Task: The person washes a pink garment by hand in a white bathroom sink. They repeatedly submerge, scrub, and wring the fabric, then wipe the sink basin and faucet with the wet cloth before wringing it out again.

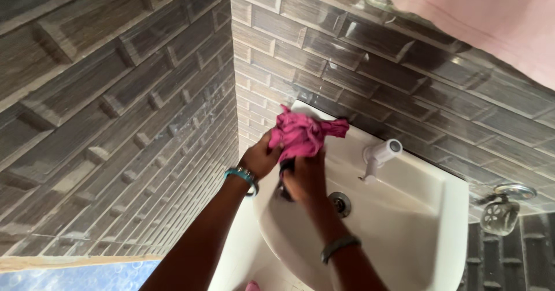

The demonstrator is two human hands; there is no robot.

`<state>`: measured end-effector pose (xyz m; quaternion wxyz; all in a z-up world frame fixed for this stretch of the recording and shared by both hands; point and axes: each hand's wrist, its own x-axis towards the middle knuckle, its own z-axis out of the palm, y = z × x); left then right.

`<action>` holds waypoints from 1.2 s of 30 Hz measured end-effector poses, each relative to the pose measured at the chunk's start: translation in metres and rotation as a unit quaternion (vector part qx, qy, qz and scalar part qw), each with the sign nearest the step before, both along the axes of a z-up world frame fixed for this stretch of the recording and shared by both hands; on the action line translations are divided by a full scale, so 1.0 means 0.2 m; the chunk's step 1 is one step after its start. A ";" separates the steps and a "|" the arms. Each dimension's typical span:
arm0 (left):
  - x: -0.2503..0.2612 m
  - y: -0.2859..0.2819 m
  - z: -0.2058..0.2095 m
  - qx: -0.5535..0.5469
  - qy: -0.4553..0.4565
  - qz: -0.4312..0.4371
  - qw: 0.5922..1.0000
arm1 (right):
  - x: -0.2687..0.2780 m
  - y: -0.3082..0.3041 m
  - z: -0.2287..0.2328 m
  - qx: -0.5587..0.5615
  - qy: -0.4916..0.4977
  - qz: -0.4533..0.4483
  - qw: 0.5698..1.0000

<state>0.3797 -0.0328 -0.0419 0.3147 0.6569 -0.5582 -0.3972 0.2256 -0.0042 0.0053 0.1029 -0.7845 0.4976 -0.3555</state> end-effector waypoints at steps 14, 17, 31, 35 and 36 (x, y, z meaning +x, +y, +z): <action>-0.11 -0.42 -0.14 0.027 -0.028 -0.009 0.999 | -0.04 -0.28 -0.03 0.265 0.268 -0.104 0.920; -0.09 -0.33 -0.14 0.009 -0.024 -0.019 0.999 | -0.04 -0.24 0.03 0.279 0.209 -0.070 0.934; 0.09 0.31 -0.31 -0.109 0.284 -0.092 0.948 | -0.03 0.24 -0.34 0.405 0.075 0.110 0.905; 0.08 0.55 -0.33 0.079 0.322 -0.003 0.944 | 0.01 0.43 -0.14 0.424 0.154 0.111 0.886; 0.06 0.61 -0.32 0.043 0.354 -0.016 0.934 | 0.01 0.49 -0.08 0.369 0.142 0.121 0.910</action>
